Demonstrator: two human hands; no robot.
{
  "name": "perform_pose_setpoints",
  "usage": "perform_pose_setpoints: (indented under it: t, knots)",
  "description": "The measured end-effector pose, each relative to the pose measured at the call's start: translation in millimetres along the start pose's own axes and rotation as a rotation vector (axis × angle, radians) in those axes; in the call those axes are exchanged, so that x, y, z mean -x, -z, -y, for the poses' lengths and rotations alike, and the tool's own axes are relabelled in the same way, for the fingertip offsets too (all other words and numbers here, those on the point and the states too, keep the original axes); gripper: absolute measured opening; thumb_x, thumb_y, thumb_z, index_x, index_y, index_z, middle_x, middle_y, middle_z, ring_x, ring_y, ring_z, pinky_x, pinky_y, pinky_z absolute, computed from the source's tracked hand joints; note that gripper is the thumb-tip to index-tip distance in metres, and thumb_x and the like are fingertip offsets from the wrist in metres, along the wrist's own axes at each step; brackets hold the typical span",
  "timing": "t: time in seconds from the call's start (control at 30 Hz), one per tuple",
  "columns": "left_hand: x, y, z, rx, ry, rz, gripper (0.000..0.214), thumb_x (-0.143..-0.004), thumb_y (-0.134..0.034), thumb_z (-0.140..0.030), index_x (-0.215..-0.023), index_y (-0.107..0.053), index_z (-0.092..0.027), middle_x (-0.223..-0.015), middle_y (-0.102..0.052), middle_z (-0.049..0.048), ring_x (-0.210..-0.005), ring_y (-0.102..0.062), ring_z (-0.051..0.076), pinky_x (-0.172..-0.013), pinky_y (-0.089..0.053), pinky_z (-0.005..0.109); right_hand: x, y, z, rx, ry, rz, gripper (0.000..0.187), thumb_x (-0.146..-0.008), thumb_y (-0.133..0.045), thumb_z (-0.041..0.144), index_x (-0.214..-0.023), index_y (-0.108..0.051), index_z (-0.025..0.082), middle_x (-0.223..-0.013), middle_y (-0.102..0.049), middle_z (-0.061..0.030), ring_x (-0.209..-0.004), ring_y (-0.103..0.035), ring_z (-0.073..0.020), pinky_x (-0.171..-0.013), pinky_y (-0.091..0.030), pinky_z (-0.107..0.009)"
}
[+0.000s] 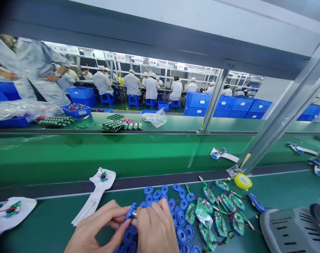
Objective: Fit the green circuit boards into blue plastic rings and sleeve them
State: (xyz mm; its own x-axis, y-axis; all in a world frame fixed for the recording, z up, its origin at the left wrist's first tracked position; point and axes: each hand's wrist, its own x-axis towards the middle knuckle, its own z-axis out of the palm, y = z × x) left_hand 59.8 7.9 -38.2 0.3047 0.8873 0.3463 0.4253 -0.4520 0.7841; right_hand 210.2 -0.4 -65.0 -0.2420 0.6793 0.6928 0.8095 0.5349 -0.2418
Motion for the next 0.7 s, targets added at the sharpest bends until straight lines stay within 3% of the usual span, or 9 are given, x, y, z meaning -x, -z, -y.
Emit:
perform_pose_setpoints:
  t: [0.1,0.2,0.3,0.4,0.5,0.6,0.7]
  knots:
    - [-16,29.7,7,-0.135,0.059,0.149,0.017,-0.081,-0.050,-0.030,-0.089,-0.064,-0.026,-0.073,-0.062,-0.0011,-0.066,-0.060,0.014,-0.060,-0.049,0.022,-4,6,-7,-0.241,-0.165,0.114,0.016,-0.084,-0.044,0.014,-0.079,-0.056,0.021,-0.066,-0.061,0.0007,-0.060,-0.054,-0.0158,-0.059,-0.037,-0.027]
    - [-41,79.0,32,-0.638,0.274,0.158,0.024,-0.084,-0.042,-0.035,-0.086,-0.063,-0.024,-0.086,-0.066,0.0032,-0.078,-0.061,0.023,-0.068,-0.048,0.034,-12,15,-13,-0.531,-0.459,0.247,0.006,-0.078,-0.052,0.019,-0.077,-0.058,0.022,-0.068,-0.064,0.0008,-0.063,-0.059,-0.0163,-0.061,-0.042,-0.026]
    - [-60,116.2,76,-0.753,0.327,0.140,0.037,-0.073,-0.045,-0.015,-0.108,-0.058,-0.014,-0.112,-0.058,0.0161,-0.102,-0.053,0.036,-0.076,-0.044,0.047,-23,25,-15,-0.840,-0.700,0.348,0.008,-0.074,-0.058,0.028,-0.072,-0.055,0.021,-0.057,-0.063,0.0019,-0.057,-0.060,-0.0159,-0.057,-0.043,-0.024]
    - [-68,125.2,117,-0.669,0.281,0.249,0.062,-0.058,-0.049,-0.002,-0.118,-0.053,-0.019,-0.127,-0.052,0.0086,-0.115,-0.047,0.028,-0.092,-0.040,0.039,-29,31,-15,-1.023,-0.790,0.333,0.016,-0.072,-0.061,0.033,-0.072,-0.052,0.021,-0.054,-0.065,0.0014,-0.059,-0.062,-0.0168,-0.060,-0.044,-0.025]
    - [-69,124.3,135,-0.570,0.245,0.280,0.055,-0.058,-0.054,-0.005,-0.110,-0.059,-0.020,-0.114,-0.060,0.0066,-0.108,-0.053,0.025,-0.093,-0.040,0.035,-30,30,-15,-1.111,-0.799,0.295,0.018,-0.072,-0.063,0.034,-0.073,-0.052,0.019,-0.057,-0.067,-0.0007,-0.056,-0.061,-0.0143,-0.061,-0.045,-0.023]
    - [-68,129.4,127,-0.481,0.218,0.232,0.039,-0.064,-0.061,-0.020,-0.102,-0.062,-0.019,-0.096,-0.063,0.0059,-0.091,-0.059,0.024,-0.080,-0.048,0.032,-29,26,-16,-1.166,-0.817,0.289,0.018,-0.070,-0.066,0.032,-0.071,-0.054,0.018,-0.060,-0.067,-0.0014,-0.051,-0.058,-0.0114,-0.055,-0.044,-0.021]
    - [-63,129.7,101,-0.395,0.173,0.167,0.038,-0.070,-0.062,-0.036,-0.104,-0.059,-0.020,-0.094,-0.058,0.0045,-0.083,-0.059,0.021,-0.070,-0.051,0.029,-27,22,-14,-1.160,-0.800,0.276,0.015,-0.069,-0.066,0.029,-0.071,-0.056,0.018,-0.060,-0.066,-0.0002,-0.051,-0.058,-0.0112,-0.053,-0.044,-0.021]
